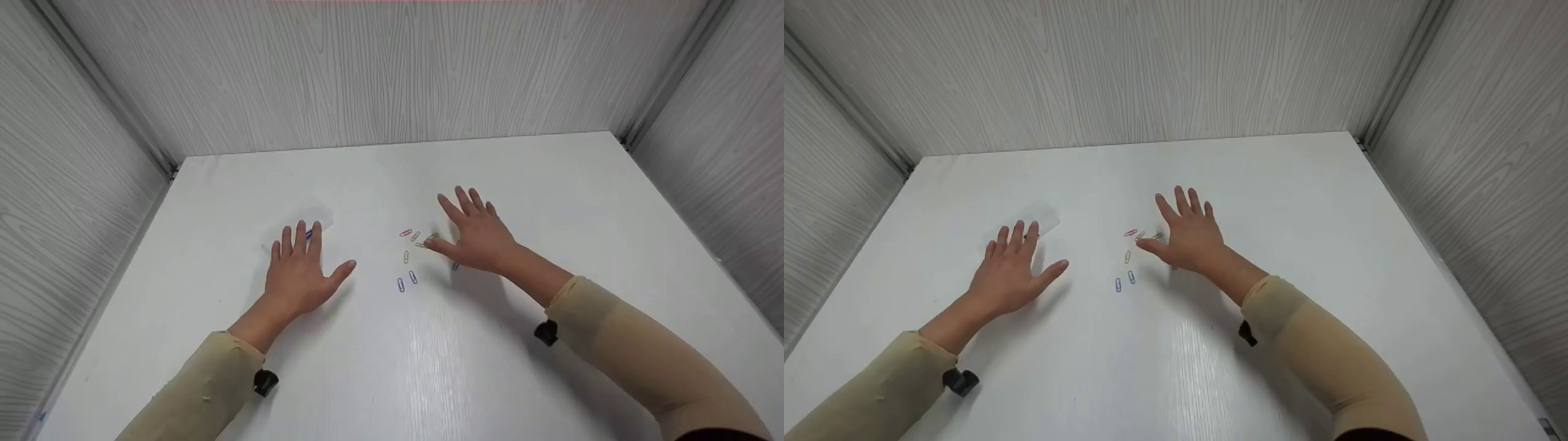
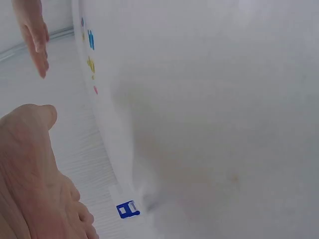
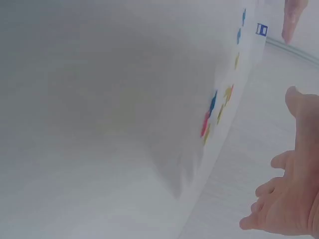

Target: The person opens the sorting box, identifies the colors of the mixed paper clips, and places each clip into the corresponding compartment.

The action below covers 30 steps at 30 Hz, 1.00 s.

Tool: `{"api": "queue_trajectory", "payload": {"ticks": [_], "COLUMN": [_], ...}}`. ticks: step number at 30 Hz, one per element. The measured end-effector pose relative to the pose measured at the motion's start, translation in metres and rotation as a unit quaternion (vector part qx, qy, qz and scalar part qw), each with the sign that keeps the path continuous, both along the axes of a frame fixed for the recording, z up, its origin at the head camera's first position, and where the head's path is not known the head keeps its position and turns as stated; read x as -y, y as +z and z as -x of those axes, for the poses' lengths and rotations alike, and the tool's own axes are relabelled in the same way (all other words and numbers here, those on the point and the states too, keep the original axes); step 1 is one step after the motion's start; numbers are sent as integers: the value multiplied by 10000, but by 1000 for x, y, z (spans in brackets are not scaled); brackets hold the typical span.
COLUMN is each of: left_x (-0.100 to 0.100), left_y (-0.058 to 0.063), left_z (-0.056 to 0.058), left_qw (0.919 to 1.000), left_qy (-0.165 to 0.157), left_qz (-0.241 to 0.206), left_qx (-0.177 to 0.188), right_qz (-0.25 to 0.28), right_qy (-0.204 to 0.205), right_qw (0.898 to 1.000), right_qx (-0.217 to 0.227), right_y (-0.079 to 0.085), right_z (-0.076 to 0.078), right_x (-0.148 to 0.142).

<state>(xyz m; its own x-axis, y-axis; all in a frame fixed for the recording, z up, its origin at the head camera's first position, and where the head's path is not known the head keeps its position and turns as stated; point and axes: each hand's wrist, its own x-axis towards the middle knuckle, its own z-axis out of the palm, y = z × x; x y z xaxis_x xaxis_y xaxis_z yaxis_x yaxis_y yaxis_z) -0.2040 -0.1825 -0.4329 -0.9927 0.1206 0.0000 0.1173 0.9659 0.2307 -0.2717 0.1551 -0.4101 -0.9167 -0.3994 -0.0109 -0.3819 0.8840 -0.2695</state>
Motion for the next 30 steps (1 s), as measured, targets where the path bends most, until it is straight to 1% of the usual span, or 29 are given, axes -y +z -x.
{"api": "queue_trajectory", "payload": {"ticks": [5, 8, 12, 16, 23, 30], "left_x": [9, 14, 22, 30, 36, 39], "left_y": [1, 0, -1, -4, -7, -10], "left_z": [-2, -6, -12, -18, -24, -25], "left_qw": [9999, 9997, 9993, 9988, 9983, 9974], "left_qy": [116, 222, 361, 466, 524, 552], "left_qz": [-41, 23, 43, -39, -27, -113], "left_qx": [43, 33, 53, 140, 236, 450], "right_qz": [58, 44, -123, -355, -706, -901], "right_qy": [413, 689, 967, 1154, 1507, 1719], "right_qw": [9991, 9976, 9952, 9927, 9857, 9803], "right_qx": [69, 47, 17, 45, 261, 363], "right_y": [7, 8, 9, 6, -2, -12], "right_z": [14, 22, 33, 41, 47, 48], "right_x": [35, 57, 85, 112, 150, 177]}}
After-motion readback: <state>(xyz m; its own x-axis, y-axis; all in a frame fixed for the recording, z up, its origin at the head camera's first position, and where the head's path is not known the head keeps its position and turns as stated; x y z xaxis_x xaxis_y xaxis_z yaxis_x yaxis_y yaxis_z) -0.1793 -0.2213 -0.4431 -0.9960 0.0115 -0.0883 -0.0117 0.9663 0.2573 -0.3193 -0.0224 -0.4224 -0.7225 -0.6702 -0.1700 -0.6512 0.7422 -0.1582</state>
